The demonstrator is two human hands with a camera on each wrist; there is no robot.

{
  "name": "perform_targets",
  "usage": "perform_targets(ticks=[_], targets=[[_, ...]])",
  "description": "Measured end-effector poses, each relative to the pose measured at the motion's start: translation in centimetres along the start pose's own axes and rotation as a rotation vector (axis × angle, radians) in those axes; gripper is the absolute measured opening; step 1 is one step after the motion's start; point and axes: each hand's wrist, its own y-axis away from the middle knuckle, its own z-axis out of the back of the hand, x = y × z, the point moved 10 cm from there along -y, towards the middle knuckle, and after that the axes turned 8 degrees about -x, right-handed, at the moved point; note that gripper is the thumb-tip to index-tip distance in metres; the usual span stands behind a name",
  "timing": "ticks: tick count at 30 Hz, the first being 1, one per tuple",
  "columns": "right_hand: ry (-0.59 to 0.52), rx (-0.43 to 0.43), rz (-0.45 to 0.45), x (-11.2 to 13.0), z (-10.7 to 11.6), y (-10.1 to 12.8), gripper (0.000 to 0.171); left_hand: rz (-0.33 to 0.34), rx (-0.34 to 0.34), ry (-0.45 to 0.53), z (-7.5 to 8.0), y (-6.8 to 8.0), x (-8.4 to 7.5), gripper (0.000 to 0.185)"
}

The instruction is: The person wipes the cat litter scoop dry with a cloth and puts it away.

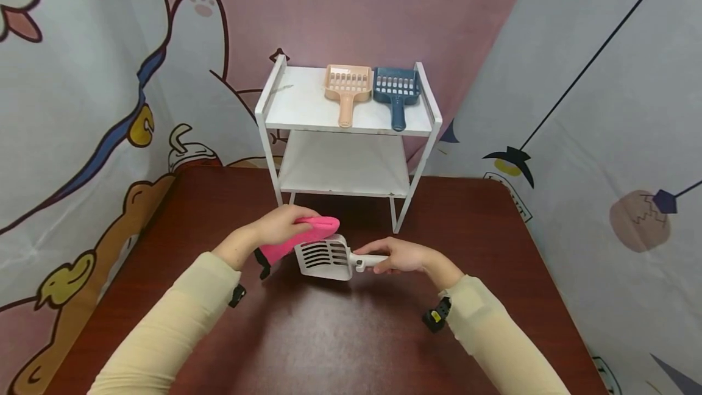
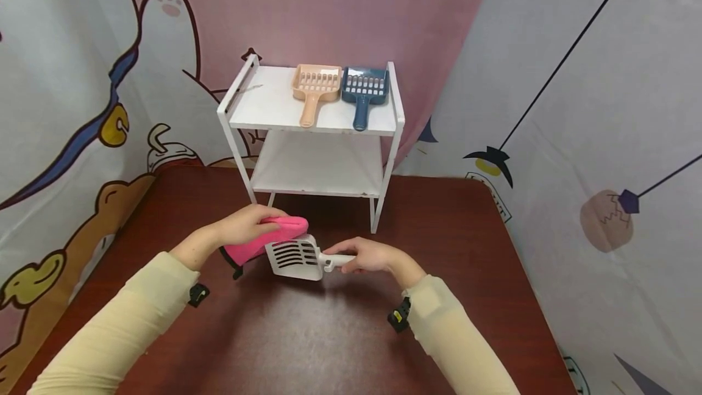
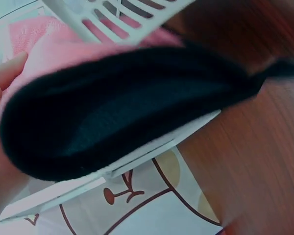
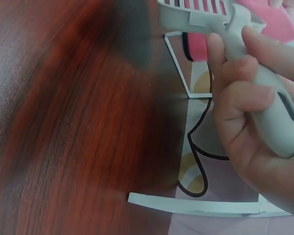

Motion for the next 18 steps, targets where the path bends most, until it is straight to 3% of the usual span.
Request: perform_targets(ticks=[5, 11, 18], targets=[[0.027, 0.011, 0.035, 0.1, -0.1, 0.3, 0.048, 0.035, -0.002, 0.033, 0.3, 0.4, 1.4, 0.025], [0.035, 0.031, 0.057, 0.5, 0.2, 0.6, 0.047, 0.081, -0.007, 0.18, 0.9, 0.8, 2.6, 0.026], [0.055, 0.092, 0.091, 1.8, 0.1, 0.2, 0.047, 0.08, 0.113, 0.299, -0.7, 0.3, 1.9, 0.027]])
